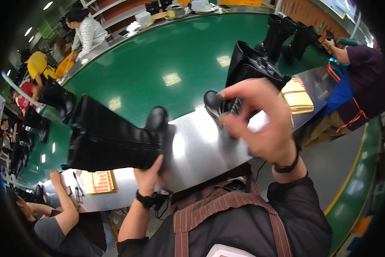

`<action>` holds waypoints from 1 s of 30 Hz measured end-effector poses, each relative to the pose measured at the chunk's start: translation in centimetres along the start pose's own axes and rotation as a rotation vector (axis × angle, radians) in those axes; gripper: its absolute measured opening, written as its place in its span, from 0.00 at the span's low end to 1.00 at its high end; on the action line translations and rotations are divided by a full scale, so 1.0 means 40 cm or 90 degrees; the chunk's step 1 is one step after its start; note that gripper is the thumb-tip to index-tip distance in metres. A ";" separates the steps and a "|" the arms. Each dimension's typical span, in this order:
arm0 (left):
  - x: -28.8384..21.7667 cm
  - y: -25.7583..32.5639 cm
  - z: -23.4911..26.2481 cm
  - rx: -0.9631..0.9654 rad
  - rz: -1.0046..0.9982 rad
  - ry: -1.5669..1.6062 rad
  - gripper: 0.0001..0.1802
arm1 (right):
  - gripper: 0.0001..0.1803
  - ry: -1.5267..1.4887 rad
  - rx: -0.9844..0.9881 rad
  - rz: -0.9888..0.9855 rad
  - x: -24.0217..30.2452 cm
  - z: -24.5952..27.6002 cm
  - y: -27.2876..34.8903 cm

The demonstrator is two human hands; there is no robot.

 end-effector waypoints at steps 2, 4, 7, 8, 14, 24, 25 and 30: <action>-0.021 -0.007 0.023 -0.006 0.001 0.008 0.19 | 0.22 0.189 -0.085 0.044 0.007 0.121 0.002; 0.015 -0.026 0.046 0.015 0.013 -0.025 0.20 | 0.27 0.318 -0.091 0.026 0.001 0.201 0.016; 0.023 -0.030 0.047 0.028 0.030 -0.082 0.20 | 0.27 0.391 0.016 0.035 -0.026 0.196 0.006; 0.014 -0.025 0.050 0.026 0.033 -0.102 0.21 | 0.27 0.406 0.068 0.035 -0.043 0.181 0.007; -0.144 0.082 0.065 0.033 0.064 -0.844 0.19 | 0.15 0.350 0.033 0.088 -0.045 0.156 -0.001; -0.446 0.042 -0.408 0.322 -0.298 -0.182 0.29 | 0.10 0.211 -0.063 0.047 -0.054 0.159 0.060; -0.451 0.037 -0.443 0.304 -0.317 -0.205 0.30 | 0.09 0.163 -0.072 0.011 -0.049 0.157 0.067; -0.436 -0.028 -0.501 0.176 -0.276 -0.172 0.15 | 0.11 0.115 0.003 0.087 -0.048 0.195 0.086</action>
Point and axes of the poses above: each hand's wrist, its own y-axis away from the middle knuckle, its own z-axis out of the back of the hand, x = y × z, the point moved 7 cm from there along -y, towards the middle knuckle, and after that the axes turned 11 degrees about z, right-handed, at the moved point
